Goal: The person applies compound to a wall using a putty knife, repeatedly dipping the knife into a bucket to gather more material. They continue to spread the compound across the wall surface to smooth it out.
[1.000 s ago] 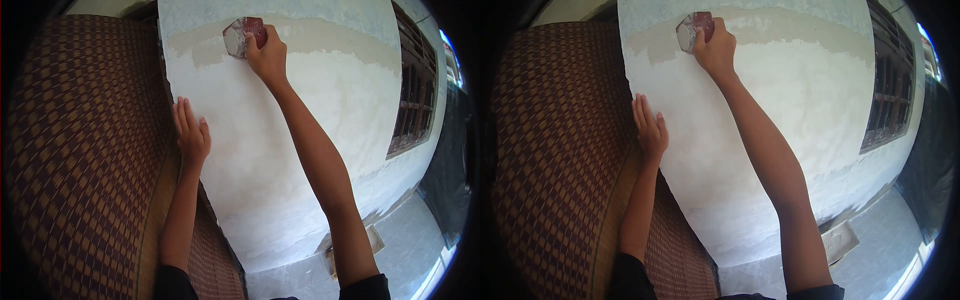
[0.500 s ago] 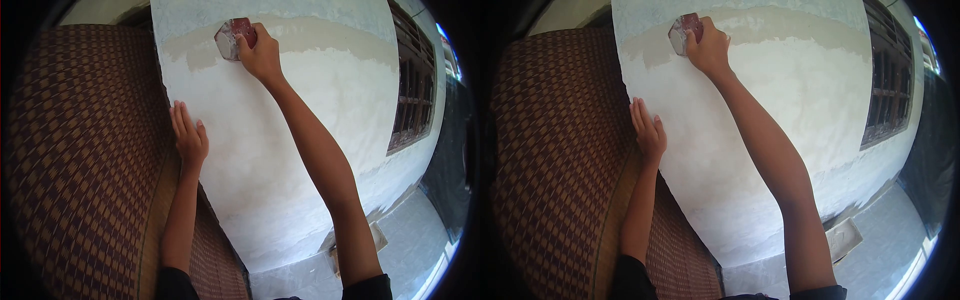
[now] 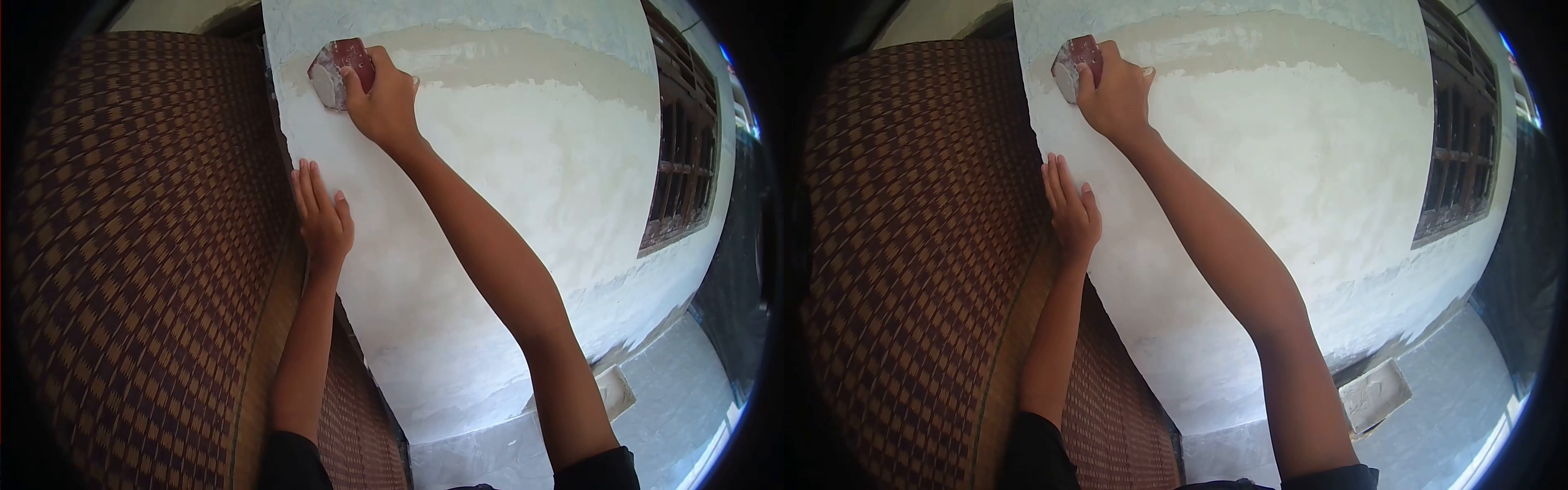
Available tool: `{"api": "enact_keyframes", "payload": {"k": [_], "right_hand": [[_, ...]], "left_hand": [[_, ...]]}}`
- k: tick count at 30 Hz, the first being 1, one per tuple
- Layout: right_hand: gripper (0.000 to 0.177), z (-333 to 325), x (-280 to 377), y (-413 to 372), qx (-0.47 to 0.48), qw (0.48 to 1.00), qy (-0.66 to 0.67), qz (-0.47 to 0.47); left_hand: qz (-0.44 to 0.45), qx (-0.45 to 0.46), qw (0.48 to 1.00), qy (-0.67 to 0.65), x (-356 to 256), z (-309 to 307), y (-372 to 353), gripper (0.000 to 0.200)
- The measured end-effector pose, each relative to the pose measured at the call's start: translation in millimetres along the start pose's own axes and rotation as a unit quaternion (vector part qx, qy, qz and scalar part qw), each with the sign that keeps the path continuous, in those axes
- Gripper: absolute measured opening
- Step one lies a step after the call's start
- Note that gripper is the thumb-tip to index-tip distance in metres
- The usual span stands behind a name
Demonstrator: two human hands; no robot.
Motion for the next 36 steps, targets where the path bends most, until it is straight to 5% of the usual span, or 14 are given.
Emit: {"api": "enact_keyframes", "payload": {"k": [3, 7, 12, 14, 19, 23, 29, 33, 36], "right_hand": [[0.026, 1, -6, 5, 0.04, 0.997, -0.065, 0.004], [0.03, -56, -52, 13, -0.096, 0.99, -0.087, 0.057], [0.035, -136, -74, 2, -0.123, 0.977, -0.098, 0.143], [0.034, -153, -80, -10, -0.171, 0.957, 0.055, 0.227], [0.028, -192, -71, -58, -0.176, 0.93, 0.125, 0.299], [0.025, -232, -70, -116, -0.176, 0.89, 0.143, 0.395], [0.028, -330, -60, -223, -0.225, 0.827, 0.17, 0.486], [0.026, -397, -43, -270, -0.256, 0.79, 0.162, 0.533], [0.022, -453, -29, -306, -0.277, 0.766, 0.149, 0.56]], "left_hand": [[0.001, -0.004, 1.0, 0.009, 0, -1, 1, 0.057], [-0.008, -0.003, 1.0, 0.012, -1, -2, 2, 0.056], [-0.01, -0.002, 1.0, 0.001, -4, -3, 1, 0.056], [-0.013, -0.001, 1.0, -0.004, -4, -2, 0, 0.056], [-0.051, 0.007, 0.997, 0.065, -13, -5, -1, 0.057], [-0.038, -0.003, 0.996, -0.079, -48, 2, -26, 0.053], [-0.04, 0.167, 0.941, -0.292, -139, 33, -106, 0.045], [-0.15, 0.319, 0.849, -0.393, -191, 51, -160, 0.037], [-0.204, 0.35, 0.813, -0.419, -228, 70, -209, 0.034]]}}
Point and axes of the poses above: each hand's wrist, its own y-axis towards the middle knuckle, its own z-axis out of the palm, x = y × z, the point moved 2 cm from there along y, towards the middle knuckle, and after that the axes turned 12 degrees about -z, right-handed, at the moved point
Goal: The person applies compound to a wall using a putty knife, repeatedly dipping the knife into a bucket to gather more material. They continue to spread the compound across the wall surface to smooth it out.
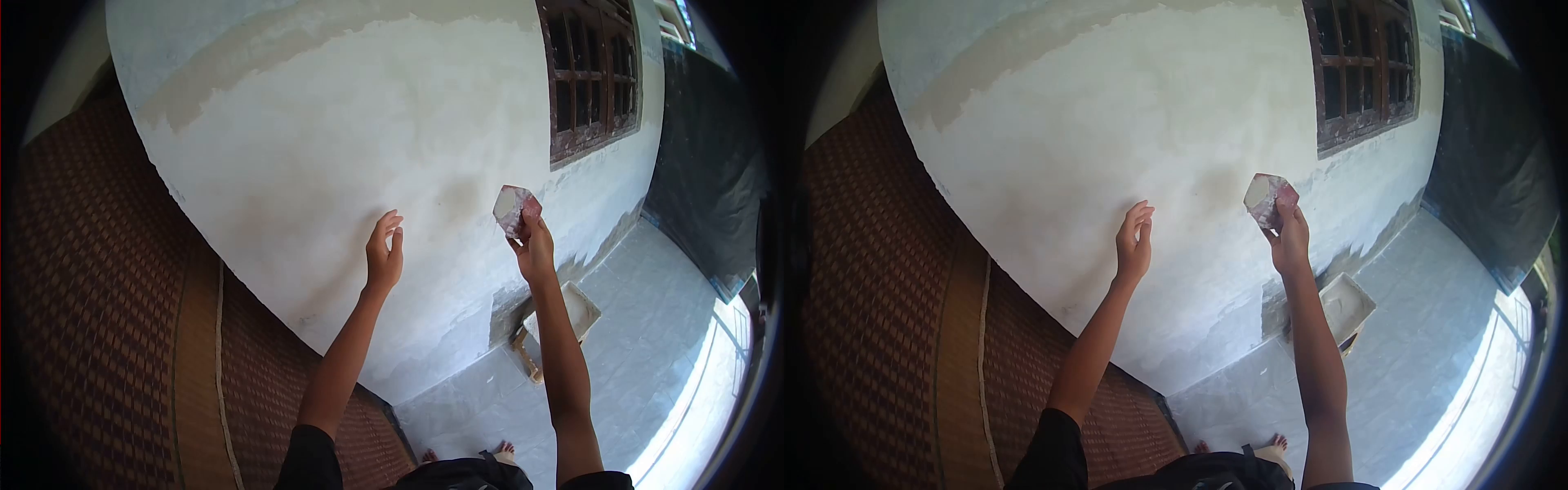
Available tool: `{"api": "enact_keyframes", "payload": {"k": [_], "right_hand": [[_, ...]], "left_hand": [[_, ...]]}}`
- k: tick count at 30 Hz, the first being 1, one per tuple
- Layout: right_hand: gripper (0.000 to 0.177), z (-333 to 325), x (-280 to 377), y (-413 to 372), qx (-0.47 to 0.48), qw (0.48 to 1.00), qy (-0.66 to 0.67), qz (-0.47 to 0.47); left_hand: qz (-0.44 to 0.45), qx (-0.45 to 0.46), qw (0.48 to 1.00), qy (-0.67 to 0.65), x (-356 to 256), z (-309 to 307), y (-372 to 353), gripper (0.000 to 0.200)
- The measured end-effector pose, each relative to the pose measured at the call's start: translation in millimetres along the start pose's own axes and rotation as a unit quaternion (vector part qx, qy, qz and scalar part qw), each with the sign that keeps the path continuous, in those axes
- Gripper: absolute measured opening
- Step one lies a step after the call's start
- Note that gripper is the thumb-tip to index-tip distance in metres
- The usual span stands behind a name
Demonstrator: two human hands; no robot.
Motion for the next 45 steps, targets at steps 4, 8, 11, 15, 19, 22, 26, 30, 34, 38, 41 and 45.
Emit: {"api": "enact_keyframes", "payload": {"k": [4, 8, 11, 15, 19, 22, 26, 30, 34, 38, 41, 45], "right_hand": [[0.026, -109, 8, 2, -0.059, 0.998, 0.003, 0.013], [0.029, -212, 20, -6, -0.115, 0.992, -0.027, 0.037], [0.031, -290, 21, -15, -0.156, 0.984, -0.061, 0.06], [0.025, -370, 22, -28, -0.195, 0.971, -0.107, 0.092], [0.026, -424, 20, -37, -0.255, 0.945, -0.163, 0.125], [0.027, -453, 16, -39, -0.288, 0.93, -0.174, 0.145], [0.031, -494, -14, -29, -0.309, 0.912, -0.212, 0.166], [0.031, -543, -56, -12, -0.257, 0.912, -0.277, 0.158], [0.029, -574, -86, 12, -0.144, 0.82, -0.527, 0.173], [0.021, -620, -125, 44, 0.0, 0.737, -0.666, 0.111], [0.021, -639, -156, 74, 0.145, 0.783, -0.605, 0.023], [0.009, -670, -190, 99, 0.249, 0.727, -0.639, 0.034]], "left_hand": [[-0.068, 0.056, 0.995, -0.042, 12, 90, -33, 0.029], [-0.145, 0.109, 0.98, -0.078, 35, 178, -83, 0.03], [-0.198, 0.148, 0.967, -0.067, 54, 231, -130, 0.03], [-0.273, 0.196, 0.939, -0.072, 93, 297, -191, 0.031], [-0.326, 0.237, 0.913, -0.062, 121, 352, -239, 0.031], [-0.351, 0.269, 0.892, -0.094, 145, 391, -263, 0.032], [-0.399, 0.27, 0.868, -0.118, 177, 436, -296, 0.032], [-0.453, 0.288, 0.836, -0.109, 209, 470, -333, 0.032], [-0.484, 0.266, 0.827, -0.104, 238, 502, -380, 0.033], [-0.523, 0.24, 0.811, -0.109, 261, 537, -417, 0.035], [-0.563, 0.226, 0.789, -0.093, 278, 564, -437, 0.038], [-0.558, 0.211, 0.801, -0.056, 306, 589, -471, 0.045]]}}
Point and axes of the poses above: each hand's wrist, its own y-axis towards the middle knuckle, its own z-axis out of the palm, x = y × z, the point moved 2 cm from there along y, towards the middle knuckle, and after that the axes turned 12 degrees about -z, right-handed, at the moved point
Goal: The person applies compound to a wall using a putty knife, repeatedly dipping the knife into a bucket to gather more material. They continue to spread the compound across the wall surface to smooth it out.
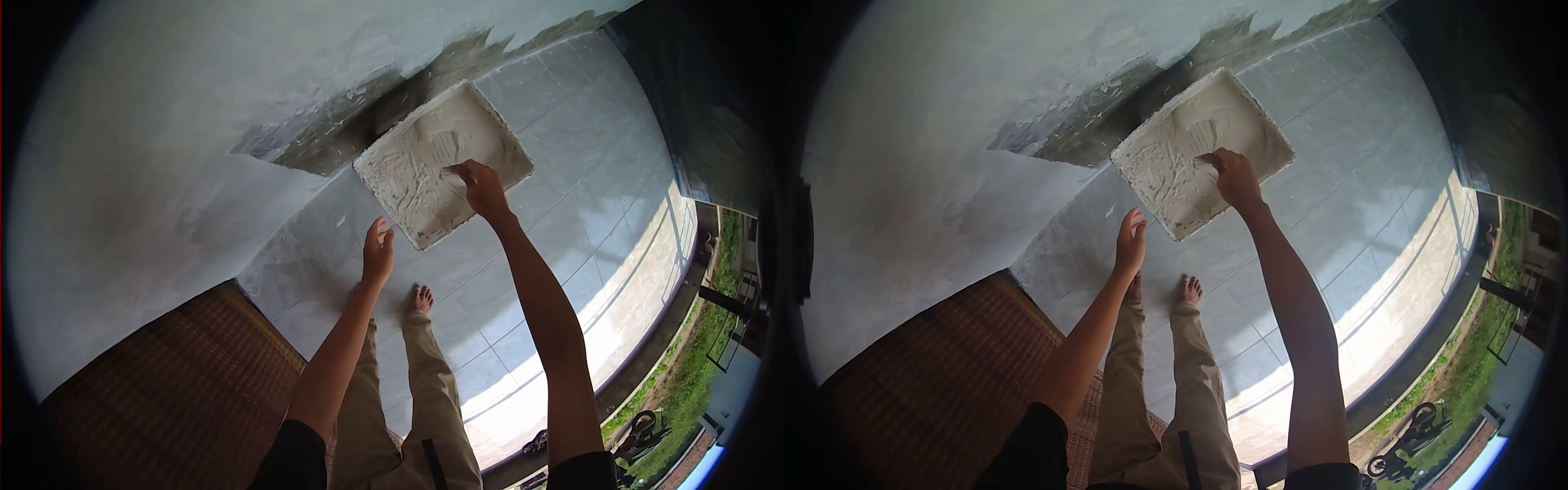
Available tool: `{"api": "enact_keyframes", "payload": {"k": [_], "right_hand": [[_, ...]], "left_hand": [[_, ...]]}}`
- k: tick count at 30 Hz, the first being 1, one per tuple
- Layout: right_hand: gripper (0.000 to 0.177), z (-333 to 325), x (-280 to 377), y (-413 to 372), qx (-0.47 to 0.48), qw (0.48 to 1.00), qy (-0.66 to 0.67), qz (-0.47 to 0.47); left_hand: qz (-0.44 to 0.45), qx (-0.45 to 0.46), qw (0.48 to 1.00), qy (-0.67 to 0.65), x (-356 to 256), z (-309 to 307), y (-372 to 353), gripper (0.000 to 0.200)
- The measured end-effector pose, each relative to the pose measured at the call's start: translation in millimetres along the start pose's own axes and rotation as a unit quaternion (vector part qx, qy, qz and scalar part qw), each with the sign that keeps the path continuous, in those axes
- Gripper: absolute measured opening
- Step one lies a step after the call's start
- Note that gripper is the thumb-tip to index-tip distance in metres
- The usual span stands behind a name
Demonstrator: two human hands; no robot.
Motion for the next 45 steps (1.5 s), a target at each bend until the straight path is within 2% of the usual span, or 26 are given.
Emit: {"api": "enact_keyframes", "payload": {"k": [1, 2, 4, 5, 7, 13, 23, 31, 41, 45], "right_hand": [[0.008, 4, -14, 2, 0.063, 0.996, -0.046, -0.029], [0.008, 6, -28, -1, 0.07, 0.996, -0.046, -0.029], [0.014, 8, -34, 1, 0.212, 0.967, -0.132, -0.058], [0.014, 8, -36, 3, 0.217, 0.965, -0.132, -0.059], [0.023, 8, -37, 8, 0.312, 0.927, -0.182, -0.101], [0.027, 10, -29, 20, 0.445, 0.875, -0.188, -0.042], [0.028, 21, -20, 23, 0.502, 0.838, -0.207, -0.055], [0.038, 38, -18, 31, 0.556, 0.805, -0.204, -0.042], [0.041, 47, -26, 41, 0.594, 0.781, -0.184, -0.048], [0.039, 50, -29, 45, 0.592, 0.782, -0.187, -0.049]], "left_hand": [[0.007, -0.006, 1.0, 0.008, 4, 4, 4, 0.047], [0.003, -0.008, 1.0, 0.005, 9, 8, 7, 0.047], [-0.026, 0.0, 1.0, -0.005, 14, 14, 9, 0.052], [-0.029, -0.002, 1.0, -0.008, 15, 16, 9, 0.052], [-0.031, 0.008, 0.999, -0.012, 21, 22, 9, 0.054], [-0.008, 0.012, 0.999, -0.028, 26, 33, 7, 0.058], [-0.014, 0.017, 0.999, -0.043, 27, 33, 9, 0.059], [-0.008, 0.025, 0.997, -0.07, 26, 35, 12, 0.06], [-0.01, 0.037, 0.997, -0.065, 26, 32, 10, 0.06], [-0.039, 0.053, 0.997, -0.05, 20, 29, 7, 0.058]]}}
Point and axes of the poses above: each hand's wrist, its own y-axis towards the middle knuckle, its own z-axis out of the palm, x = y × z, the point moved 2 cm from there along y, towards the middle knuckle, and after that the axes turned 12 degrees about -z, right-handed, at the moved point
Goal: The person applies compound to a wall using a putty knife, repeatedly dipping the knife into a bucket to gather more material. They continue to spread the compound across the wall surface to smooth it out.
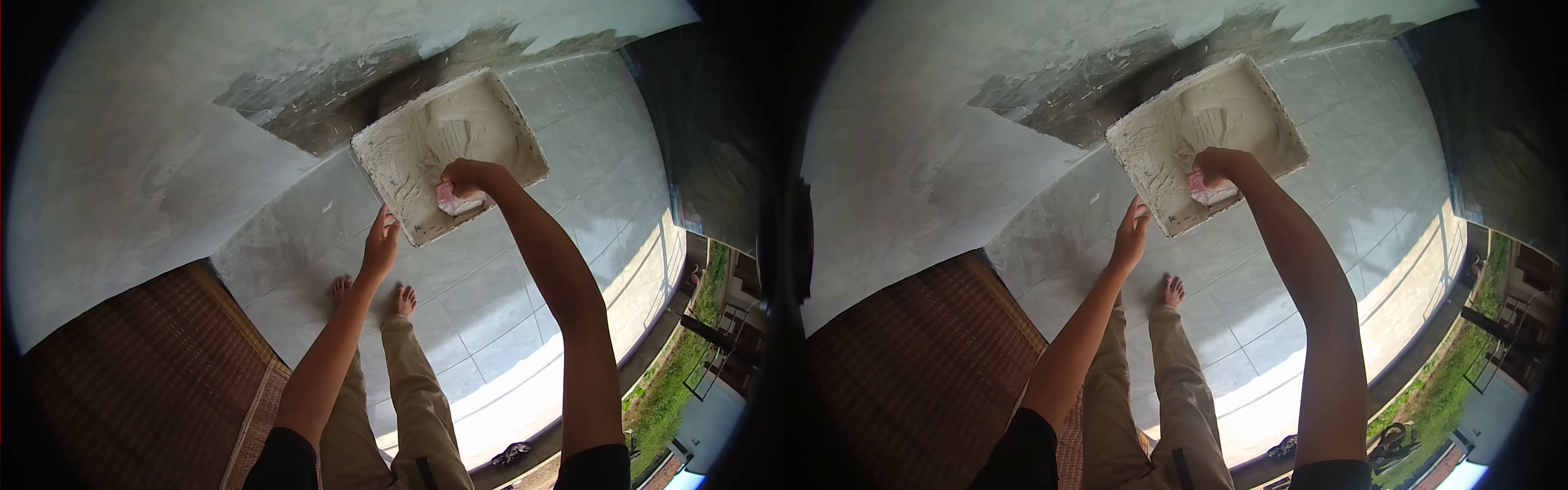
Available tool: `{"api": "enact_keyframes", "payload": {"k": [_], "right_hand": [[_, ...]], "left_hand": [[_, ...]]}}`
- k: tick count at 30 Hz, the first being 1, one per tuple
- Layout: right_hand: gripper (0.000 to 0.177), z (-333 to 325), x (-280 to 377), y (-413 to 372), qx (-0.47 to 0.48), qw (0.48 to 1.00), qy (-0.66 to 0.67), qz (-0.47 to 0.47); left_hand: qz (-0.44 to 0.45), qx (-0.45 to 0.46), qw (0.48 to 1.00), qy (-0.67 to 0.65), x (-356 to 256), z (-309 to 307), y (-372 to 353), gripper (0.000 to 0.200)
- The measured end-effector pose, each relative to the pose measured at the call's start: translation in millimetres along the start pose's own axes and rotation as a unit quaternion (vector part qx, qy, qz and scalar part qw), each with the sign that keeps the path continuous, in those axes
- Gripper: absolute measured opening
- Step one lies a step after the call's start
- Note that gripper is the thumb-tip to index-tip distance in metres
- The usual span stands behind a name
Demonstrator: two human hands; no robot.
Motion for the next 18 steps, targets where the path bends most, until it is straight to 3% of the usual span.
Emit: {"api": "enact_keyframes", "payload": {"k": [18], "right_hand": [[0.036, -4.5, 0.8, 8.6, 0.026, 0.999, 0.022, 0.015]], "left_hand": [[-0.011, 0.017, 1.0, -0.003, 4.4, -2.1, 1.7, 0.059]]}}
Point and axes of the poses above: each hand's wrist, its own y-axis towards the middle knuckle, its own z-axis out of the palm, x = y × z, the point moved 2 cm from there along y, towards the middle knuckle, and after that the axes turned 12 degrees about -z, right-handed, at the moved point
